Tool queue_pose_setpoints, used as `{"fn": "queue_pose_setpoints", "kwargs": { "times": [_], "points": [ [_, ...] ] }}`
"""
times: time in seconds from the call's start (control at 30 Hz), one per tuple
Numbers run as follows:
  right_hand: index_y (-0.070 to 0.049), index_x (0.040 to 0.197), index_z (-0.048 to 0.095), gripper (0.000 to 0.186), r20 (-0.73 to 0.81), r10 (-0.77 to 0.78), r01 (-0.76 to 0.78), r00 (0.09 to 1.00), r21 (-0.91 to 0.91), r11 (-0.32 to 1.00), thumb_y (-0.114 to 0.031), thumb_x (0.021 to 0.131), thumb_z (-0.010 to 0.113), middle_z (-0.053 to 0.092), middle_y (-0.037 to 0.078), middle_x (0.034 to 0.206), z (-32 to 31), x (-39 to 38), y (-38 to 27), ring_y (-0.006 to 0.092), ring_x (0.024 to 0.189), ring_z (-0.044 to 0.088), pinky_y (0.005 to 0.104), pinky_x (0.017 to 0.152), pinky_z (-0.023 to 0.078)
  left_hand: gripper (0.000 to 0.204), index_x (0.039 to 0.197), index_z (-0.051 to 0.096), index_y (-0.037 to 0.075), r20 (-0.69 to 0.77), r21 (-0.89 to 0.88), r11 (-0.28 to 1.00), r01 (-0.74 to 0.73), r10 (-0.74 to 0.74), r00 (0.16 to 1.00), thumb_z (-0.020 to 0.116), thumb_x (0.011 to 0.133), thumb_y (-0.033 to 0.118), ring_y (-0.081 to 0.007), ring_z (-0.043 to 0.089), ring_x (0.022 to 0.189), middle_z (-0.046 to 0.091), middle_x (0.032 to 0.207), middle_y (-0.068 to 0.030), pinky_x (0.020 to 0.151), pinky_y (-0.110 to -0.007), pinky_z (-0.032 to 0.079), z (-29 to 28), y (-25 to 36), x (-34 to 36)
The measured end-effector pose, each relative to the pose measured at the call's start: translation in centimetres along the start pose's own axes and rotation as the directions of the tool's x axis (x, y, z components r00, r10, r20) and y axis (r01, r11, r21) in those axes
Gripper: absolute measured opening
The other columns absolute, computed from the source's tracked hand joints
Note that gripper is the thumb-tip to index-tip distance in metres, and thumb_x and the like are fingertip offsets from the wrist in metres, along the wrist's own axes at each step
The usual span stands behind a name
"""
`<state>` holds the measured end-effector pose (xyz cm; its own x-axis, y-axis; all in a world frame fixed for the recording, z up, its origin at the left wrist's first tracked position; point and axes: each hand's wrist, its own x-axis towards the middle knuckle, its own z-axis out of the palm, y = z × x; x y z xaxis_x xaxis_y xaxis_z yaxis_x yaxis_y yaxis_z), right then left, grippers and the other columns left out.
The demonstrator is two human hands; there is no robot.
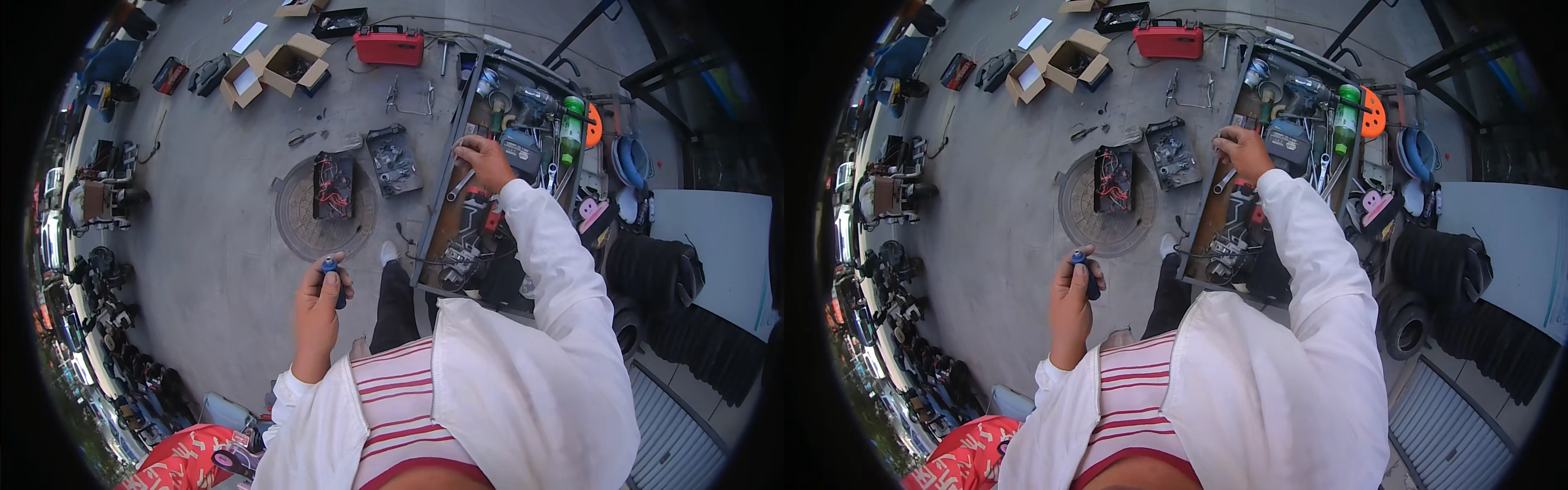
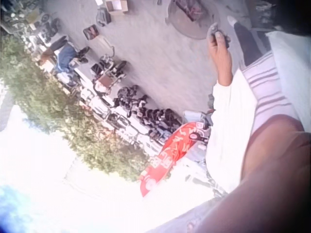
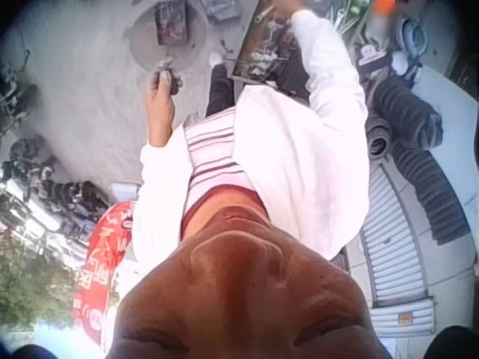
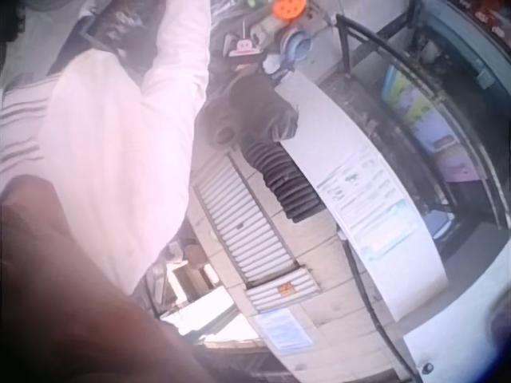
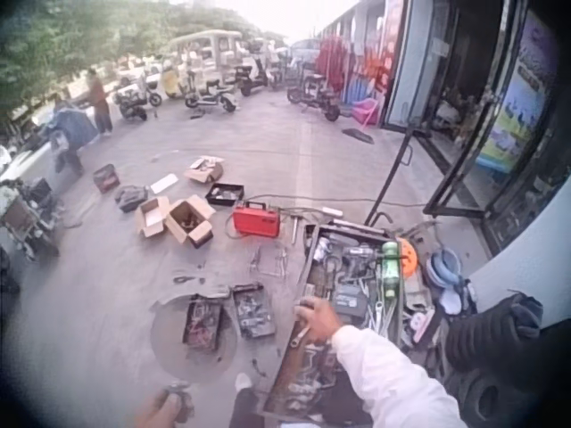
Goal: The person uses a screwdriver to remove and reattach screws on the rear light assembly of a white electric scooter. They adjust the taillight and reflectors, then walk to a tool cart to select a different screwdriver before returning to continue tightening components on the scooter's rear.
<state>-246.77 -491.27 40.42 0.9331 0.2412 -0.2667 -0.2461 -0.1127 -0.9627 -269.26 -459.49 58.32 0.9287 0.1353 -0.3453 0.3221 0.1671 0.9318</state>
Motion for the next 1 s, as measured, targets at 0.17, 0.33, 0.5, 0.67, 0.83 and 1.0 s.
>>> {"fn": "queue_pose_setpoints", "kwargs": {
  "times": [0.17,0.33,0.5,0.67,0.83,1.0],
  "points": [
    [-0.001,0.114,0.064,0.022,0.228,-0.087,-0.076,0.97,0.621,0.78,-0.017,0.103,0.055,0.071,0.013,0.105,7.5,-7.6,-13.7,0.0133,0.087,0.069,0.0257,0.073,0.056,0.033,0.128,0.061,0.004,0.098,0.129,0.984,-0.124,0.112,0.989,0.061,0.1,0.023,-0.008,0.053,0.082,0.062,0.094,-0.0006,0.076,-0.023,0.044,1.6,2.2,1.5],
    [0.0,0.114,0.064,0.022,0.183,-0.272,0.083,0.945,0.67,0.738,-0.017,0.103,0.055,0.071,0.015,0.106,10.7,-13.4,-17.9,0.0148,0.088,0.069,0.0274,0.075,0.055,0.031,0.125,0.064,0.006,0.105,0.253,0.94,-0.23,0.209,0.972,0.064,0.097,0.017,-0.0099,0.054,0.087,0.063,0.098,-0.0021,0.079,-0.024,0.044,3.1,3.8,0.1],
    [0.001,0.113,0.064,0.021,0.188,-0.383,0.193,0.904,0.621,0.76,-0.015,0.103,0.055,0.072,0.014,0.105,12.3,-16.0,-20.5,0.0142,0.086,0.067,0.0278,0.076,0.055,0.032,0.125,0.065,0.006,0.072,0.3,0.89,-0.343,0.338,0.938,0.066,0.093,0.013,-0.0136,0.055,0.087,0.062,0.096,-0.0053,0.08,-0.026,0.043,3.1,4.1,-2.1],
    [0.0,0.113,0.063,0.019,0.244,-0.439,0.22,0.865,0.602,0.768,-0.014,0.103,0.055,0.071,0.013,0.104,13.1,-17.8,-20.9,0.0131,0.085,0.066,0.0271,0.076,0.054,0.032,0.124,0.065,0.006,0.035,0.359,0.843,-0.4,0.416,0.908,0.066,0.093,0.012,-0.0143,0.054,0.084,0.06,0.092,-0.0056,0.078,-0.027,0.043,3.0,4.6,-5.3],
    [-0.001,0.112,0.063,0.018,0.203,-0.474,0.286,0.857,0.577,0.765,-0.014,0.104,0.054,0.069,0.007,0.093,15.9,-18.3,-22.0,0.0114,0.08,0.063,0.0269,0.074,0.052,0.032,0.124,0.066,0.006,-0.042,0.361,0.864,-0.352,0.392,0.919,0.067,0.093,0.013,-0.0137,0.054,0.081,0.06,0.091,-0.0048,0.075,-0.027,0.043,0.9,5.1,-7.3],
    [-0.011,0.113,0.068,0.019,0.478,-0.65,0.763,0.59,-0.067,0.643,-0.016,0.095,0.065,0.064,0.004,0.084,20.5,-18.6,-24.0,0.016,0.08,0.062,0.03,0.067,0.051,0.031,0.125,0.064,0.003,-0.072,0.425,0.794,-0.434,0.508,0.858,0.066,0.095,0.008,-0.0091,0.053,0.083,0.062,0.097,-0.0012,0.075,-0.025,0.044,-4.1,6.3,-9.1]
  ]
}}
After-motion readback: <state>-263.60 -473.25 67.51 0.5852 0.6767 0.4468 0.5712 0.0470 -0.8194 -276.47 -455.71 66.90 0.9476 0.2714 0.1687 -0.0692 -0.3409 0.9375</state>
